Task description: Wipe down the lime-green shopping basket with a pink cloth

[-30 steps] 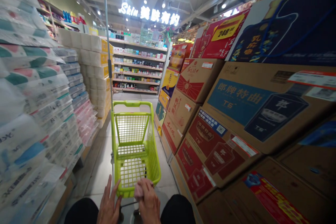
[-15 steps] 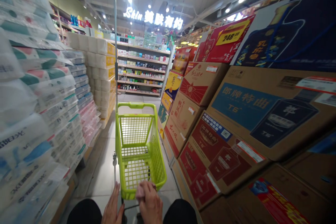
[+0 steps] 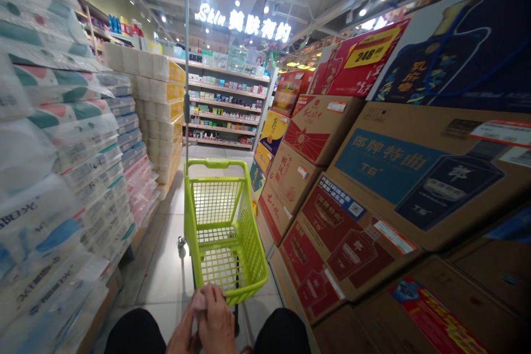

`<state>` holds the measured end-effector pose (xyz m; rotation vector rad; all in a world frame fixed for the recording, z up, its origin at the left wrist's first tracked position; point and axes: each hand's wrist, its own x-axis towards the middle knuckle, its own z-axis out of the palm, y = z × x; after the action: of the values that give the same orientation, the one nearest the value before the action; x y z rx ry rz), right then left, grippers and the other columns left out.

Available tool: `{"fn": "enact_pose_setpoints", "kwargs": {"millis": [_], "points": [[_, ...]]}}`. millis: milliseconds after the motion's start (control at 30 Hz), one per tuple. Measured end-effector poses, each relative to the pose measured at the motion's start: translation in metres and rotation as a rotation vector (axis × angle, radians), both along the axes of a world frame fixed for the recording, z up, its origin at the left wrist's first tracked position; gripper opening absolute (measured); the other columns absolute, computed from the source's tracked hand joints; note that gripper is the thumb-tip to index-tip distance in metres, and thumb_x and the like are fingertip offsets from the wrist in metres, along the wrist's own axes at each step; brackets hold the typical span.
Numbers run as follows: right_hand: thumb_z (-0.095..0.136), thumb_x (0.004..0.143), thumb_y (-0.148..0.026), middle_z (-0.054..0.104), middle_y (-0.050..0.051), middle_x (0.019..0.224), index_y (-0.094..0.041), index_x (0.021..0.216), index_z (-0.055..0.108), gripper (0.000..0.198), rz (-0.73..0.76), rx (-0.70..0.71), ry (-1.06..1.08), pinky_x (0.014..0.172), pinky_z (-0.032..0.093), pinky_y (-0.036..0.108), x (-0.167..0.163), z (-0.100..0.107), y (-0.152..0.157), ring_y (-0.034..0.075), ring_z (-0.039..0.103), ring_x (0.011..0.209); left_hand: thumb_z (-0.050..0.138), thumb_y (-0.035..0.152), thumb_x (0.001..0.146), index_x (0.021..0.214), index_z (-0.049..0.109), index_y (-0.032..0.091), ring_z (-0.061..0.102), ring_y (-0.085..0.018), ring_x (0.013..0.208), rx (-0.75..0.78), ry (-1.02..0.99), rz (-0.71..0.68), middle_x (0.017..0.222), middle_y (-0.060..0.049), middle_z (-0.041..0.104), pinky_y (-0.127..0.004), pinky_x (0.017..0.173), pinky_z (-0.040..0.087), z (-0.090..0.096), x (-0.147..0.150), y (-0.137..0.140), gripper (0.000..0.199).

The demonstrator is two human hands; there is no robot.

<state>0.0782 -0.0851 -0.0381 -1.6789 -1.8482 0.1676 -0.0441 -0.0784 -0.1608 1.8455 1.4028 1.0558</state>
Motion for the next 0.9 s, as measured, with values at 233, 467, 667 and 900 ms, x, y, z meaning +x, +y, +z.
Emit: {"fn": "enact_pose_setpoints", "kwargs": {"millis": [233,467,667,900], "points": [[0.046,0.083,-0.008,0.066,0.005,0.103,-0.026,0.096,0.061,0.027,-0.264,-0.127,-0.079,0.068,0.045,0.026,0.068,0.015,0.009,0.022,0.063,0.099,0.039,0.029,0.091,0.152,0.024,0.023,0.031,-0.021,0.143,-0.049,0.052,-0.001,0.156,-0.007,0.034,-0.042,0.118,0.029,0.011,-0.001,0.015,0.063],[0.052,0.077,-0.005,0.066,0.005,0.087,-0.021,0.084,0.062,0.021,-0.053,-0.165,-0.253,0.076,0.043,0.033,0.007,0.022,0.032,0.023,0.063,0.084,0.041,0.016,0.084,0.153,0.02,0.024,0.025,-0.021,0.145,-0.031,-0.055,-0.074,0.156,-0.008,0.032,-0.04,0.117,0.029,-0.019,0.028,0.004,0.072],[0.05,0.078,-0.005,0.063,0.003,0.096,-0.023,0.097,0.059,0.028,-0.023,-0.031,-0.078,0.066,0.04,0.025,-0.023,0.043,0.071,0.019,0.06,0.087,0.045,0.019,0.081,0.146,0.038,0.02,0.036,-0.024,0.141,-0.104,-0.02,-0.041,0.145,-0.01,0.05,-0.042,0.116,0.031,-0.014,0.011,0.007,0.065],[0.05,0.079,-0.001,0.063,0.005,0.104,-0.027,0.11,0.06,0.041,0.102,0.112,-0.124,0.073,0.044,0.03,-0.025,0.023,0.059,0.021,0.057,0.092,0.046,0.029,0.083,0.139,0.049,0.019,0.042,-0.026,0.137,-0.057,-0.064,-0.013,0.141,-0.012,0.053,-0.046,0.114,0.035,-0.013,-0.002,0.013,0.056]]}}
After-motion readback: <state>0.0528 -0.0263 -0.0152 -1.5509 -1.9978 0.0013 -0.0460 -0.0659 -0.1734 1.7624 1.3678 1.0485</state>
